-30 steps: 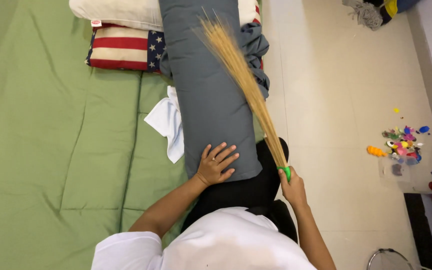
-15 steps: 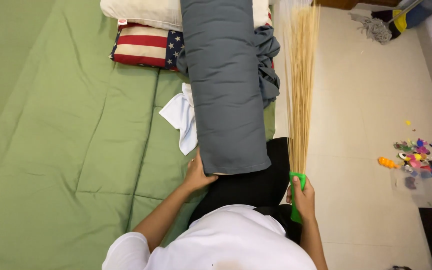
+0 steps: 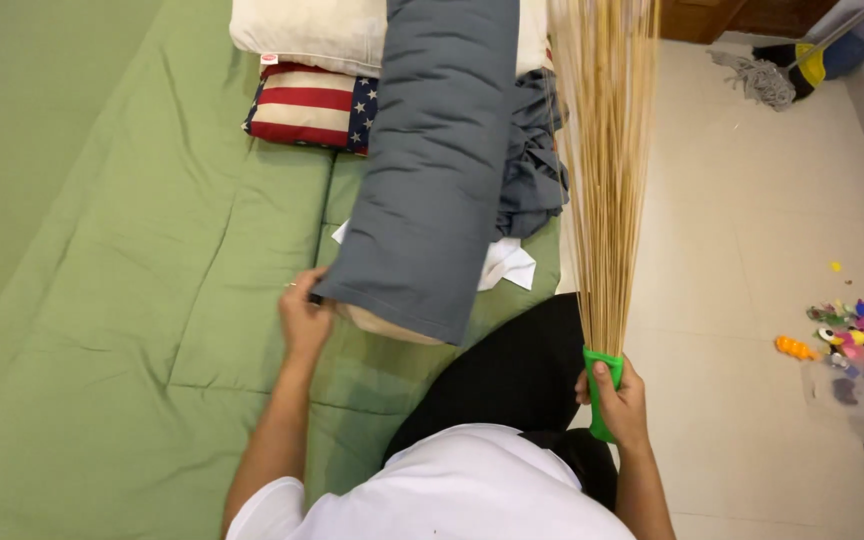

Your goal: Tidy a bed by arranging pillows, a bolster, and clothes, and beating dust off the pillows with a broom.

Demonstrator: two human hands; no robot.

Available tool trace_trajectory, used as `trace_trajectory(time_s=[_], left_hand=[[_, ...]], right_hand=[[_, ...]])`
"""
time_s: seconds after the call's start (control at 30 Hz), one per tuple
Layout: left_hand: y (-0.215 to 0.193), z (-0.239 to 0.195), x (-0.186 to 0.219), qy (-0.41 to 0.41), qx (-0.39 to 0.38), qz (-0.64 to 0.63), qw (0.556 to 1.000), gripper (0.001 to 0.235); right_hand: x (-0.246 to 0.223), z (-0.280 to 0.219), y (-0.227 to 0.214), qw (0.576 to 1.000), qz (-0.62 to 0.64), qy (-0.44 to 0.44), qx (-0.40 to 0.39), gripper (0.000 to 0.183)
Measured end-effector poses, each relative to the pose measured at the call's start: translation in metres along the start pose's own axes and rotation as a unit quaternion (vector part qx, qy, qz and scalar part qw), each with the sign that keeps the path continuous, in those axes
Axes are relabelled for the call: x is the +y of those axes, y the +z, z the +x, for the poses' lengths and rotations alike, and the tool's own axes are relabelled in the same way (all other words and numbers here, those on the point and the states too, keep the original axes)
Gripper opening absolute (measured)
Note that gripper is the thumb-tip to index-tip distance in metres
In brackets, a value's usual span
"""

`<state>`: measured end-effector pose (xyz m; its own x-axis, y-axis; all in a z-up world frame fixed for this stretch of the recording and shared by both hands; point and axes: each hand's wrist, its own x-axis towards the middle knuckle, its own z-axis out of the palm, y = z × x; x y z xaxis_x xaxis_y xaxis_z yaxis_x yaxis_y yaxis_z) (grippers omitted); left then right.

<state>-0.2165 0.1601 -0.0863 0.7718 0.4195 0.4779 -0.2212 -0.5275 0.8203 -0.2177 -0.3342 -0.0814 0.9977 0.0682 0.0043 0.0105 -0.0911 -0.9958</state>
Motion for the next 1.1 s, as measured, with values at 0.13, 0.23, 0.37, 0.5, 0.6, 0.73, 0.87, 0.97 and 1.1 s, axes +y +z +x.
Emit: trace_trajectory(time_s=[0.13,0.23,0.37,0.5,0.6,0.73,0.87,0.97,1.1], left_hand=[[-0.072,0.028,-0.055,-0.191,0.174,0.002,0.966,0.021],[-0.078,0.021,-0.072,-0.079,0.116,0.112,0.984,0.045],[-0.039,0.014,-0.167,-0.101,0.174,0.112,0.973,0.036],[-0.029,0.018,-0.147,-0.212,0.275,0.168,0.923,0.055],[-0.026,0.002,-0.145,-0.253,0.212,0.198,0.923,0.050],[-0.027,-0.034,-0.130,-0.138,0.185,0.087,0.969,0.032],[-0.019,-0.039,-0.110,-0.368,0.206,-0.118,0.899,0.025],[-0.009,-0.055,-0.159,-0.238,0.240,-0.093,0.936,0.027],[-0.015,-0.044,-0.140,-0.323,0.233,-0.153,0.905,0.031]], right_hand=[[-0.041,0.010,-0.001,0.991,-0.100,-0.088,-0.032,0.029],[-0.022,0.027,0.004,0.991,-0.113,-0.063,0.019,0.029],[-0.082,0.049,0.034,0.988,-0.142,-0.062,-0.008,0.034],[-0.105,0.090,0.048,0.978,-0.131,-0.157,-0.031,0.030],[-0.127,0.126,0.062,0.973,-0.111,-0.198,-0.040,0.029],[-0.149,0.174,0.083,0.977,-0.034,-0.200,-0.062,0.032],[-0.099,0.224,0.098,0.986,0.001,-0.136,-0.097,0.034],[-0.066,0.195,0.123,0.978,-0.124,0.017,-0.167,0.034],[-0.066,0.141,0.123,0.882,-0.320,0.110,-0.328,0.035]])
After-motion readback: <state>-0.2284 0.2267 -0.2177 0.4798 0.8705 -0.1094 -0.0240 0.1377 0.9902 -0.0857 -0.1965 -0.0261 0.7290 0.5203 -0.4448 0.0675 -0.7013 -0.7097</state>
